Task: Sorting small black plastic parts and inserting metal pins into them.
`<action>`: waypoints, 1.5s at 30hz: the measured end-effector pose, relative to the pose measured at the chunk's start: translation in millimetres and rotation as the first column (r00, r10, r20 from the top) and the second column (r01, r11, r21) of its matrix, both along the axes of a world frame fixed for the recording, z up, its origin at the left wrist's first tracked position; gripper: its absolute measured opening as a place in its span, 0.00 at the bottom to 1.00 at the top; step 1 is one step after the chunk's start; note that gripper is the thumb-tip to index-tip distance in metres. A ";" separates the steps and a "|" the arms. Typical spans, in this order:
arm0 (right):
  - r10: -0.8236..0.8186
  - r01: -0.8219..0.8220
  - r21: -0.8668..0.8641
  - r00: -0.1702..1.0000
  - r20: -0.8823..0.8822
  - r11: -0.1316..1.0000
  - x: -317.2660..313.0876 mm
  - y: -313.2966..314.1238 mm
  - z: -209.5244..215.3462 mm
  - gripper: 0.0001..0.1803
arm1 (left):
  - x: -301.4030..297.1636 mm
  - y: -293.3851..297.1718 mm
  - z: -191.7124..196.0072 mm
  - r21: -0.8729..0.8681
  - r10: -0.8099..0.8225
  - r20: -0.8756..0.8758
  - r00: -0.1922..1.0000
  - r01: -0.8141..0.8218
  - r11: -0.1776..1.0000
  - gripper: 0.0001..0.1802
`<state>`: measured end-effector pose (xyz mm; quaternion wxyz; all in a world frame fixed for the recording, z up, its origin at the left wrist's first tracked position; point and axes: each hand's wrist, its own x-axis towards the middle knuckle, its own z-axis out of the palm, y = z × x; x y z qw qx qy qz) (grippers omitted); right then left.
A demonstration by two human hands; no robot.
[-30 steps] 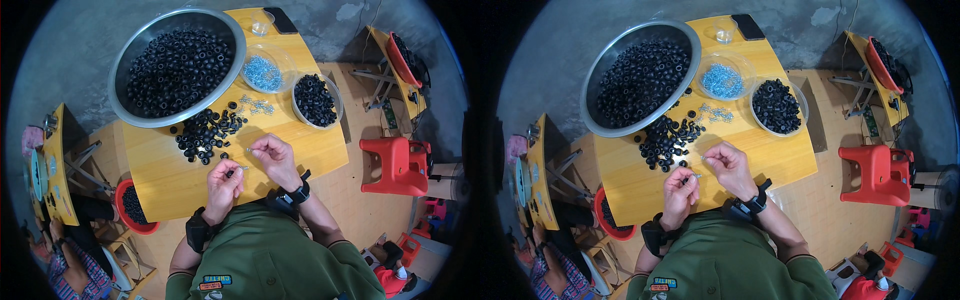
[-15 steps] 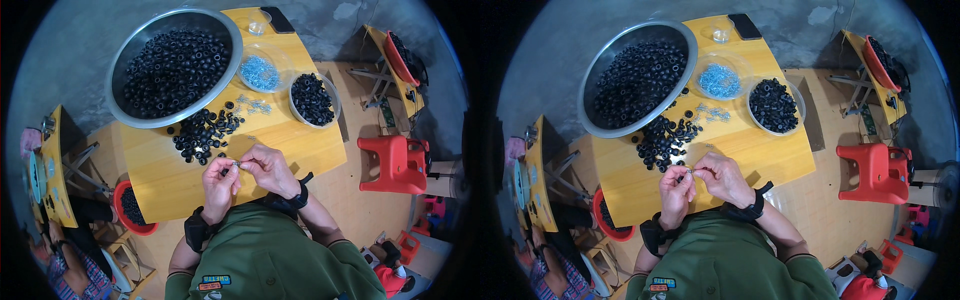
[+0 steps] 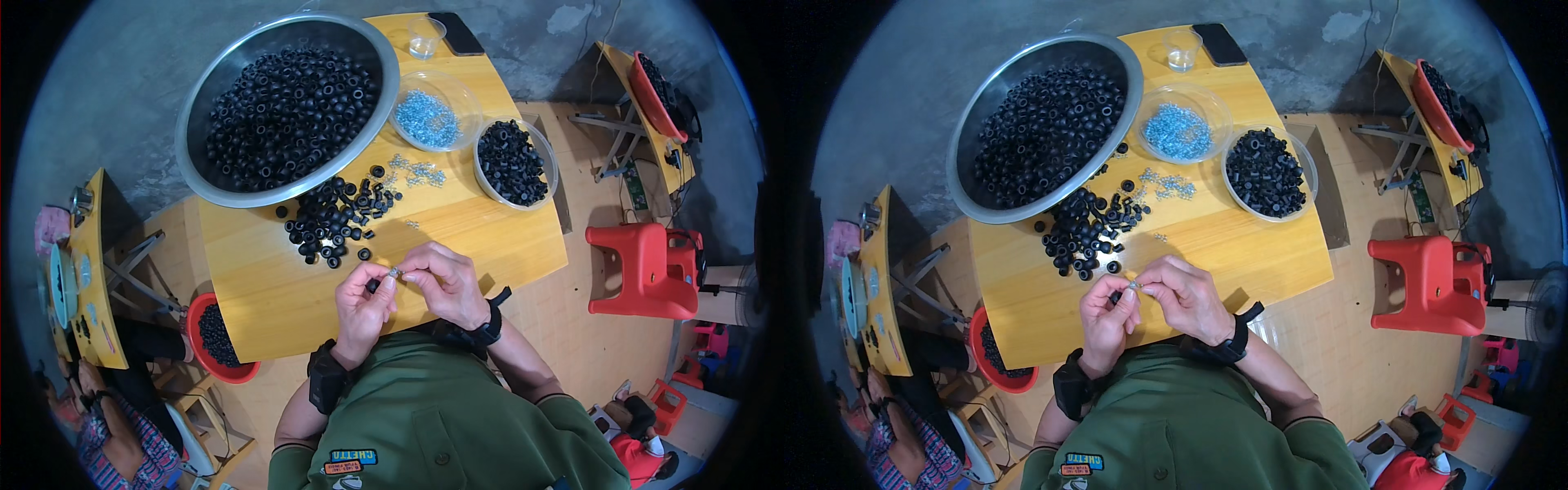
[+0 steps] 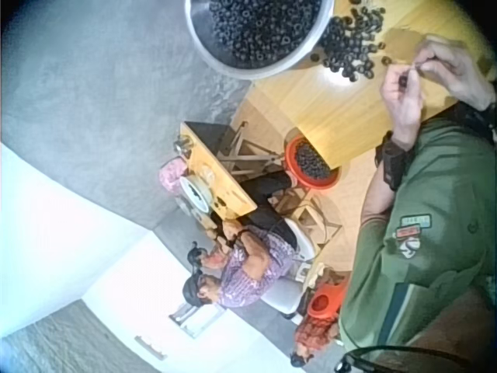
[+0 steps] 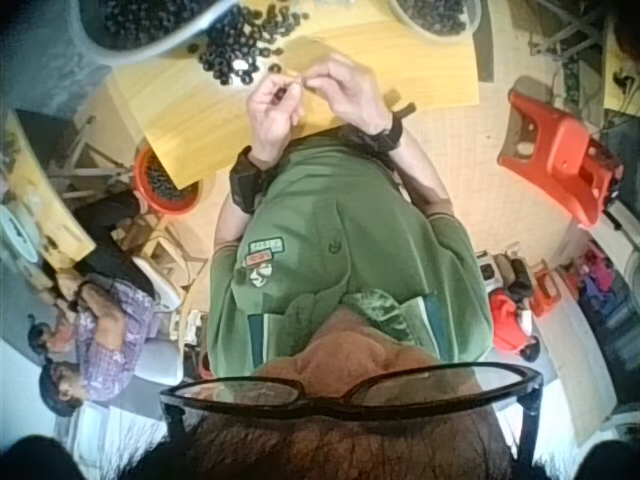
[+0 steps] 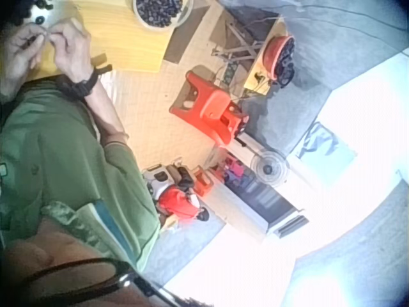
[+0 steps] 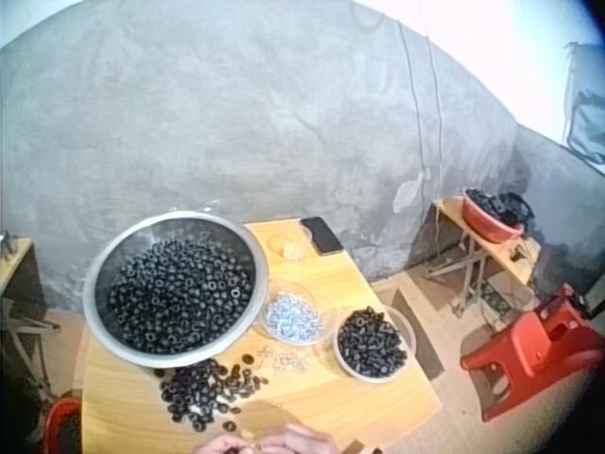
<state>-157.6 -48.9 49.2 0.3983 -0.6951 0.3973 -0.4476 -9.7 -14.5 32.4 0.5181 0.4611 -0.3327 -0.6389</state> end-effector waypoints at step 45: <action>0.176 -0.256 0.251 0.938 0.300 0.933 -8.4 -4.5 -6.7 0.04 | 2.3 0.9 0.3 0.104 -0.146 -0.228 0.963 0.173 0.979 0.12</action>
